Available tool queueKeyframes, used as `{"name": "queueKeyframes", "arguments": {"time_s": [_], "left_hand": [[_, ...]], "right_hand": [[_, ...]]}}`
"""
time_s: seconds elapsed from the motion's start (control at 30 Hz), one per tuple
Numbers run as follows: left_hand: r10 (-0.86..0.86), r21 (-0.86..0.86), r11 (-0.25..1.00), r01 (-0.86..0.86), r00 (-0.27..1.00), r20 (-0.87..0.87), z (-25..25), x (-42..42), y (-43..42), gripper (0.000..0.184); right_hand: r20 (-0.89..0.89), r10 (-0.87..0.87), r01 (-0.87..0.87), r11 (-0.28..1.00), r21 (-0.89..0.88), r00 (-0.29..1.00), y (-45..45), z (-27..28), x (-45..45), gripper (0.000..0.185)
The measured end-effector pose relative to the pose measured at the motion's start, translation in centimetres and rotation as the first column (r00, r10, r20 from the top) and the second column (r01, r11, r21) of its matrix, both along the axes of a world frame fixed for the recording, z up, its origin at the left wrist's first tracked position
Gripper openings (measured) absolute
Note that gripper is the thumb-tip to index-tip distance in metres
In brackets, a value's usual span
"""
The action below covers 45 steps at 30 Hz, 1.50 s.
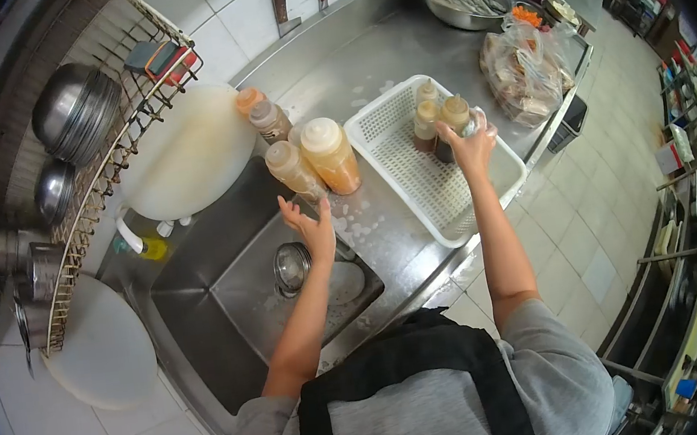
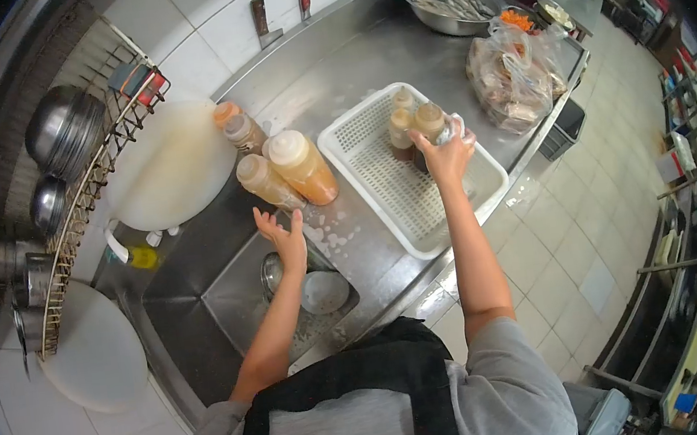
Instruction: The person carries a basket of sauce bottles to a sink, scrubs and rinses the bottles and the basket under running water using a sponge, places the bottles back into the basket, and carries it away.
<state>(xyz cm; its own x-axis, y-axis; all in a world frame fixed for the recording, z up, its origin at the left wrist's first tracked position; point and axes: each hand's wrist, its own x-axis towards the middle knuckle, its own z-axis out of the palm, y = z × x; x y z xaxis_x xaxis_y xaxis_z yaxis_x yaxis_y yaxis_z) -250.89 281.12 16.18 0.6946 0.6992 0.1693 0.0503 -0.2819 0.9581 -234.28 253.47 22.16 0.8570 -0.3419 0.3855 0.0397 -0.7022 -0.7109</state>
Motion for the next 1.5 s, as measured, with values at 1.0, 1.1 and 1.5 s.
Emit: {"name": "queueKeyframes", "arguments": {"time_s": [1.0,1.1,1.5], "left_hand": [[-0.696,-0.568,0.202,0.798,0.525,0.49,11.6,-11.1,0.8,0.067],[-0.402,-0.024,0.916,0.401,0.914,-0.063,12.0,-12.0,1.5,0.06],[-0.695,-0.623,0.352,0.699,0.641,0.326,13.1,-15.7,3.0,0.062]], "right_hand": [[0.215,0.925,-0.488,-0.036,0.872,0.315,16.2,12.7,-17.5,0.057],[0.163,0.889,-0.629,0.164,0.76,0.428,18.6,13.8,-18.8,0.055],[0.184,0.971,-0.676,-0.031,0.737,0.156,19.7,15.3,-19.8,0.065]]}}
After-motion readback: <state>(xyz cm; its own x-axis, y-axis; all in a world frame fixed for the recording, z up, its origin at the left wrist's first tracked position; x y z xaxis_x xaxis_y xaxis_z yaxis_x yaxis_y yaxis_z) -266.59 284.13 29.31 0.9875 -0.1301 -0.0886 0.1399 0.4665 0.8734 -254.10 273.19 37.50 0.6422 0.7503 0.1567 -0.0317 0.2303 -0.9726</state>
